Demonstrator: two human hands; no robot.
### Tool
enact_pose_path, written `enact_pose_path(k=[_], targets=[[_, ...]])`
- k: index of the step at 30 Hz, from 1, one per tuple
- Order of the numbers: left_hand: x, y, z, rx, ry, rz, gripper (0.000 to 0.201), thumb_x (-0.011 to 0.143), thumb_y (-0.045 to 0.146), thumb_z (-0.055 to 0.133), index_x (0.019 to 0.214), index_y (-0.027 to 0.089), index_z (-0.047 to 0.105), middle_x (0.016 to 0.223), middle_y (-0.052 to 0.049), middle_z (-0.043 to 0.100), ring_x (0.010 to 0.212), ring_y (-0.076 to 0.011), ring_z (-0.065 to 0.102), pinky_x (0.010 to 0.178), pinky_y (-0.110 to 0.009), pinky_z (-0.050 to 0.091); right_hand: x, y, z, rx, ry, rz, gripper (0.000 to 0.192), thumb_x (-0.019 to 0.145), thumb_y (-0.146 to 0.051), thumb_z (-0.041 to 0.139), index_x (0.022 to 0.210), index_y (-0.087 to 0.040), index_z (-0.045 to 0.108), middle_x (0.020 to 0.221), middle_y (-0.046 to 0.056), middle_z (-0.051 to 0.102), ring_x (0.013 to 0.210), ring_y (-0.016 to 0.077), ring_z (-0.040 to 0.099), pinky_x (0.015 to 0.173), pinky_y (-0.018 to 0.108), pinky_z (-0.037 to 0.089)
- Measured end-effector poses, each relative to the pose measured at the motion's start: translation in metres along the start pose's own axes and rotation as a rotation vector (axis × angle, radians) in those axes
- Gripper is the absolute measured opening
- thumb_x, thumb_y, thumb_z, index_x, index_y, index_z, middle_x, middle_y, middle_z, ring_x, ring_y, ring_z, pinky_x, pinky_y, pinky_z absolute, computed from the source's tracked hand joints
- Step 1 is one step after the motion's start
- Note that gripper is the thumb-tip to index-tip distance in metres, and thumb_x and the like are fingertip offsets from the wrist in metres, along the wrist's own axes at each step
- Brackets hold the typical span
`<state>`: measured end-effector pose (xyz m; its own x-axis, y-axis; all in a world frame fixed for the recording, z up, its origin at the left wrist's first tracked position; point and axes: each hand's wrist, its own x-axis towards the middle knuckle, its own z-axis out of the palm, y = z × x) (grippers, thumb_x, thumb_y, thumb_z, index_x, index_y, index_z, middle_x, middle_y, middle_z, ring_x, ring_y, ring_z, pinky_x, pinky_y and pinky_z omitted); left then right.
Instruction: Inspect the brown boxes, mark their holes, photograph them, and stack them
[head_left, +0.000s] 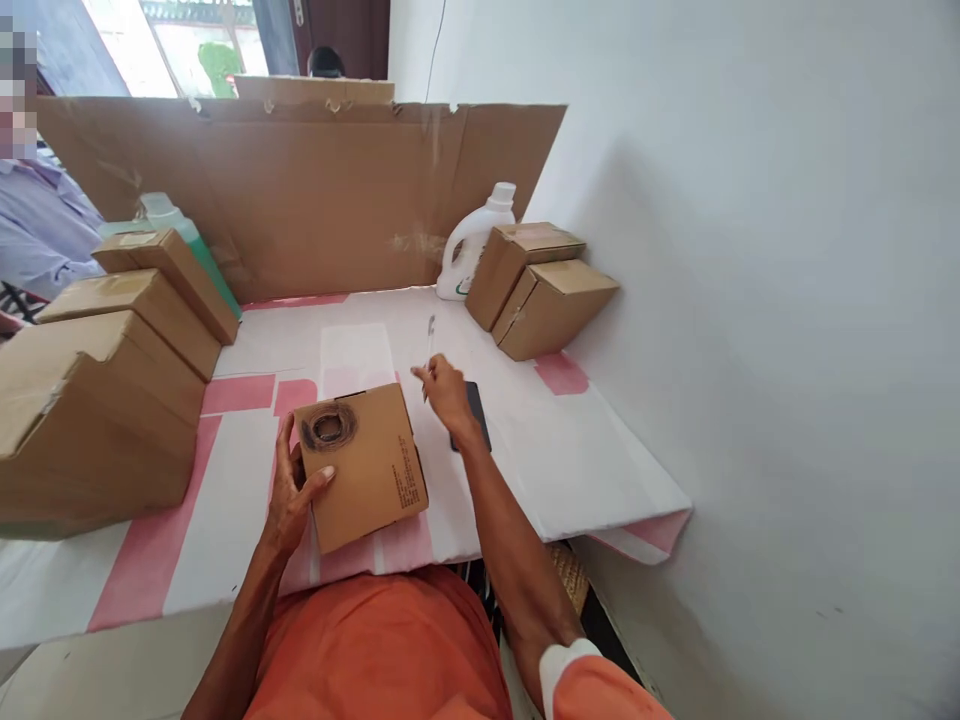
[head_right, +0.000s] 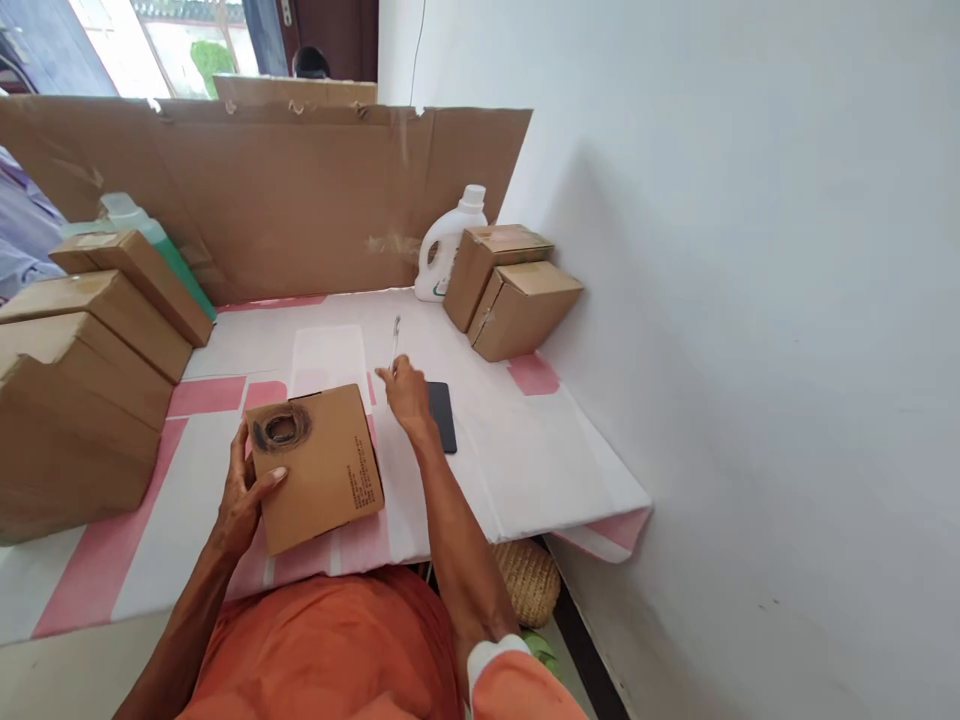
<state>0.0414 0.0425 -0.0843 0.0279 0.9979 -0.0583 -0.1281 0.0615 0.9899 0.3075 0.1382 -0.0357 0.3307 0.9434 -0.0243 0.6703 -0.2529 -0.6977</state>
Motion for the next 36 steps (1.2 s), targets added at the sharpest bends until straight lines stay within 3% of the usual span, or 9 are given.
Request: enact_pose_path(k=[3,7,13,18,22,24,28,32,36], targets=[[0.004,-0.002,0.001,-0.002,0.016,0.01,0.113,0.076,0.057,0.09,0.169,0.029,0.031,0.16,-0.016,0.057,0.144,-0.0392,0.06,0.104,-0.045,0.061,0.003,0.014,0.023,-0.13,-0.05,0.084,0.008,0.102,-0.022,0.069,0.1,-0.015,0.067,0.105,0.02,0.079,0.104,0.0328,0.077,0.085,0.036,0.052],[0.01,-0.005,0.002,0.009,0.034,-0.023,0.099,0.074,0.059,0.091,0.156,0.025,0.048,0.154,-0.017,0.061,0.145,-0.0393,0.059,0.108,-0.046,0.059,-0.005,0.013,0.042,-0.227,-0.069,0.117,0.014,0.106,-0.022,0.063,0.114,-0.012,0.069,0.118,0.023,0.077,0.114,0.0332,0.075,0.091,0.038,0.053],[0.023,-0.006,0.005,-0.007,0.051,0.017,0.094,0.072,0.057,0.093,0.15,0.025,0.053,0.149,-0.015,0.065,0.142,-0.0378,0.061,0.108,-0.046,0.06,-0.028,0.028,0.016,-0.301,0.056,0.19,0.037,0.107,-0.035,0.064,0.136,-0.013,0.062,0.147,0.025,0.061,0.14,0.0358,0.057,0.106,0.045,0.05],[0.045,-0.009,0.013,-0.085,0.039,0.069,0.097,0.073,0.055,0.092,0.155,0.025,0.051,0.151,-0.016,0.064,0.139,-0.0384,0.064,0.107,-0.047,0.06,-0.046,0.06,-0.004,-0.276,0.109,0.388,0.07,0.086,-0.043,0.087,0.134,-0.001,0.059,0.143,0.036,0.058,0.141,0.0485,0.054,0.112,0.058,0.047],[0.056,-0.012,0.015,-0.11,-0.03,0.071,0.105,0.073,0.055,0.092,0.161,0.025,0.043,0.157,-0.017,0.059,0.141,-0.0378,0.062,0.107,-0.047,0.06,-0.048,0.075,-0.005,-0.17,0.083,0.438,0.084,0.071,-0.045,0.094,0.133,-0.003,0.057,0.141,0.037,0.061,0.134,0.049,0.062,0.105,0.053,0.053],[0.055,-0.016,0.013,-0.119,-0.055,0.058,0.109,0.071,0.052,0.094,0.162,0.025,0.041,0.16,-0.018,0.056,0.144,-0.0378,0.06,0.11,-0.047,0.058,-0.049,0.08,-0.004,-0.107,0.091,0.447,0.078,0.068,-0.044,0.093,0.127,-0.006,0.058,0.137,0.036,0.064,0.129,0.0487,0.065,0.102,0.053,0.055],[0.044,-0.025,0.006,-0.146,-0.074,0.028,0.102,0.069,0.051,0.095,0.154,0.022,0.047,0.162,-0.018,0.054,0.149,-0.0379,0.055,0.116,-0.047,0.054,-0.06,0.09,-0.006,0.075,0.119,0.408,0.043,0.068,-0.039,0.084,0.098,-0.021,0.059,0.109,0.019,0.076,0.117,0.0427,0.071,0.096,0.05,0.057],[0.035,-0.032,0.006,-0.197,-0.063,0.023,0.095,0.074,0.049,0.092,0.153,0.022,0.048,0.158,-0.018,0.059,0.148,-0.037,0.057,0.117,-0.048,0.053,-0.087,0.094,-0.014,0.33,0.078,0.355,0.04,0.066,-0.046,0.08,0.084,-0.027,0.05,0.08,0.004,0.072,0.096,0.0354,0.076,0.082,0.046,0.063],[0.032,-0.035,0.01,-0.241,-0.06,0.057,0.096,0.073,0.047,0.092,0.154,0.021,0.049,0.153,-0.018,0.063,0.142,-0.0372,0.062,0.114,-0.049,0.055,-0.115,0.085,-0.025,0.829,-0.083,0.342,0.055,0.061,-0.048,0.091,0.102,-0.023,0.064,0.1,0.006,0.08,0.093,0.0311,0.081,0.079,0.046,0.069]])
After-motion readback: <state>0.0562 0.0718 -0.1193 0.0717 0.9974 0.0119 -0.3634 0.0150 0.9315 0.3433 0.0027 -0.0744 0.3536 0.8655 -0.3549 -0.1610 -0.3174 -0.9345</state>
